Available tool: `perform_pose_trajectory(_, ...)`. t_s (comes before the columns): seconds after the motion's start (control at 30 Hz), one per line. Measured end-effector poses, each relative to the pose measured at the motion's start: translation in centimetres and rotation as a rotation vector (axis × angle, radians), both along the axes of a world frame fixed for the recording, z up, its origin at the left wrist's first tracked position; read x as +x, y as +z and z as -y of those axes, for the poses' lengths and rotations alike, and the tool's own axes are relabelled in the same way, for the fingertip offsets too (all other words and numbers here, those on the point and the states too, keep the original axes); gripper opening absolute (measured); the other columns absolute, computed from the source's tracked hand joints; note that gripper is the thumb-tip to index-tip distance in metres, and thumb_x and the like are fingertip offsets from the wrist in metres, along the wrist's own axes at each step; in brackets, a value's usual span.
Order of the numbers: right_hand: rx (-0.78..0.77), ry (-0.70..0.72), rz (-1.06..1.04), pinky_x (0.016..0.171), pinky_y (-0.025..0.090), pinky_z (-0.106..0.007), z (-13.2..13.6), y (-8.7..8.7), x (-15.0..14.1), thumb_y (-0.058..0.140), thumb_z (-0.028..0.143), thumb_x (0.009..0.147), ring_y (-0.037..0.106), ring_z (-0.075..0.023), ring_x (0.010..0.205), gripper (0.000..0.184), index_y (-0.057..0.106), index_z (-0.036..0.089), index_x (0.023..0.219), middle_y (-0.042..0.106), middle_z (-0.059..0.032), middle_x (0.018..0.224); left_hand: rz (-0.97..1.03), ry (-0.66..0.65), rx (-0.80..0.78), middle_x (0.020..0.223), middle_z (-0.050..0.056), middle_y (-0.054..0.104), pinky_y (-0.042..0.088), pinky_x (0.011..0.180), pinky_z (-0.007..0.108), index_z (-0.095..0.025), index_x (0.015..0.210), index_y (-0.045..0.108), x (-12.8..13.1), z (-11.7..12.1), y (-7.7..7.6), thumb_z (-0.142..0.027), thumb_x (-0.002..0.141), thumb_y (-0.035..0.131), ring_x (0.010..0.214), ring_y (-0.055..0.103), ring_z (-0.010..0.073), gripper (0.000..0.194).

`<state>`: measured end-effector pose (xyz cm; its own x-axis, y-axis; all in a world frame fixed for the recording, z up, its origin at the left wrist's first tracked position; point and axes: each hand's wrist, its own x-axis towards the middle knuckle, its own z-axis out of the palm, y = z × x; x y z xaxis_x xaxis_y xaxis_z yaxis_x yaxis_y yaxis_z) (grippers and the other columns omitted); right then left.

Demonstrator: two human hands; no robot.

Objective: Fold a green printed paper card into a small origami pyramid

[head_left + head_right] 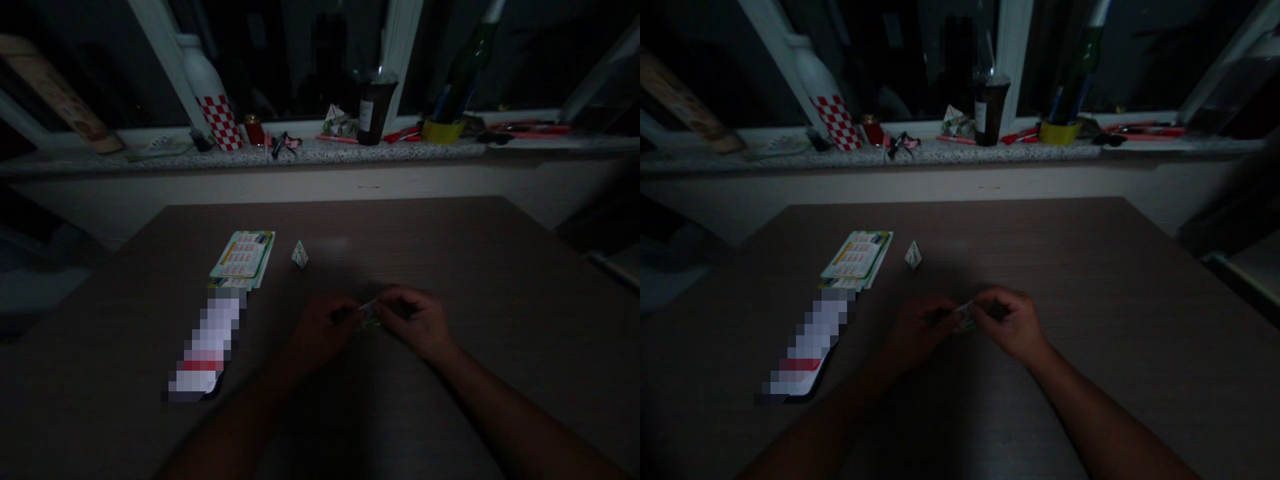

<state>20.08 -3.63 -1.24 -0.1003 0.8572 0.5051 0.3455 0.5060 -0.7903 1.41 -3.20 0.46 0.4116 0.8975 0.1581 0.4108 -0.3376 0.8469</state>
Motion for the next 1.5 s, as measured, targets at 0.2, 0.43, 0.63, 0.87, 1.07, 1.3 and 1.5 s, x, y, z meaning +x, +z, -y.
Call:
perform_pose_trajectory(0.2, 0.111, 0.08, 0.096, 0.058, 0.049, -0.025, 0.2, 0.2, -0.1, 0.062, 0.016, 0.078, 0.063, -0.0141, 0.063, 0.004, 0.063, 0.02, 0.076, 0.067, -0.0014, 0.07, -0.129, -0.011, 0.371, 0.079, 0.004, 0.069, 0.047, 0.068, 0.027, -0.017, 0.084, 0.064, 0.1, -0.1, -0.4, -0.027, 0.084, 0.054, 0.073, 0.062, 0.0152, 0.014)
perform_pose_trajectory(0.43, 0.086, -0.015, 0.137, 0.054, 0.045, -0.024, 0.5, 0.5, -0.4, 0.059, 0.013, 0.072, 0.059, -0.0129, 0.057, 0.007, 0.059, 0.02, 0.07, 0.062, 0.0008, 0.064, -0.253, -0.04, 0.719, 0.075, 0.003, 0.066, 0.044, 0.065, 0.026, -0.018, 0.079, 0.062, 0.5, 0.0, -0.8, -0.022, 0.087, 0.05, 0.068, 0.06, 0.0138, 0.016)
perform_pose_trajectory(0.63, -0.029, -0.1, 0.14, 0.053, 0.044, -0.023, 0.1, 0.3, -0.5, 0.058, 0.014, 0.067, 0.057, -0.0127, 0.054, 0.008, 0.056, 0.019, 0.062, 0.059, 0.0019, 0.058, -0.273, -0.021, 0.795, 0.075, 0.004, 0.066, 0.044, 0.066, 0.026, -0.017, 0.08, 0.061, 0.4, 0.3, -0.9, -0.019, 0.087, 0.049, 0.068, 0.059, 0.013, 0.014)
perform_pose_trajectory(0.87, -0.132, -0.184, 0.197, 0.053, 0.042, -0.024, -0.7, -0.5, 0.1, 0.06, 0.018, 0.067, 0.054, -0.0128, 0.053, 0.008, 0.056, 0.018, 0.061, 0.057, 0.002, 0.058, -0.231, 0.07, 0.806, 0.073, 0.003, 0.066, 0.045, 0.065, 0.026, -0.018, 0.078, 0.063, 0.1, 0.1, -0.6, -0.021, 0.086, 0.051, 0.067, 0.06, 0.0134, 0.014)
perform_pose_trajectory(1.07, -0.139, -0.13, 0.015, 0.061, 0.049, -0.027, -1.0, -0.9, 0.6, 0.061, 0.021, 0.073, 0.061, -0.0157, 0.064, 0.004, 0.063, 0.018, 0.073, 0.065, -0.0016, 0.069, -0.053, 0.256, 0.437, 0.073, 0.0, 0.067, 0.048, 0.063, 0.025, -0.019, 0.08, 0.065, -0.4, 0.0, -0.4, -0.027, 0.086, 0.053, 0.066, 0.061, 0.0125, 0.015)
perform_pose_trajectory(1.3, -0.16, -0.057, -0.103, 0.049, 0.045, -0.022, -0.2, -1.2, -0.8, 0.064, 0.024, 0.076, 0.057, -0.0126, 0.053, 0.007, 0.064, 0.017, 0.074, 0.064, -0.0013, 0.062, 0.049, 0.189, 0.14, 0.068, -0.001, 0.065, 0.045, 0.06, 0.023, -0.018, 0.074, 0.063, 0.2, -0.3, -1.3, -0.025, 0.079, 0.058, 0.064, 0.058, 0.0122, 0.011)
perform_pose_trajectory(1.5, -0.076, -0.001, 0.038, 0.052, 0.046, -0.022, -0.2, -0.5, -0.1, 0.063, 0.019, 0.073, 0.058, -0.013, 0.058, 0.003, 0.062, 0.018, 0.075, 0.064, -0.0009, 0.066, -0.147, -0.037, 0.233, 0.063, -0.001, 0.059, 0.038, 0.057, 0.023, -0.017, 0.066, 0.059, 0.2, -0.3, -1.2, -0.023, 0.076, 0.057, 0.059, 0.054, 0.0116, 0.011)
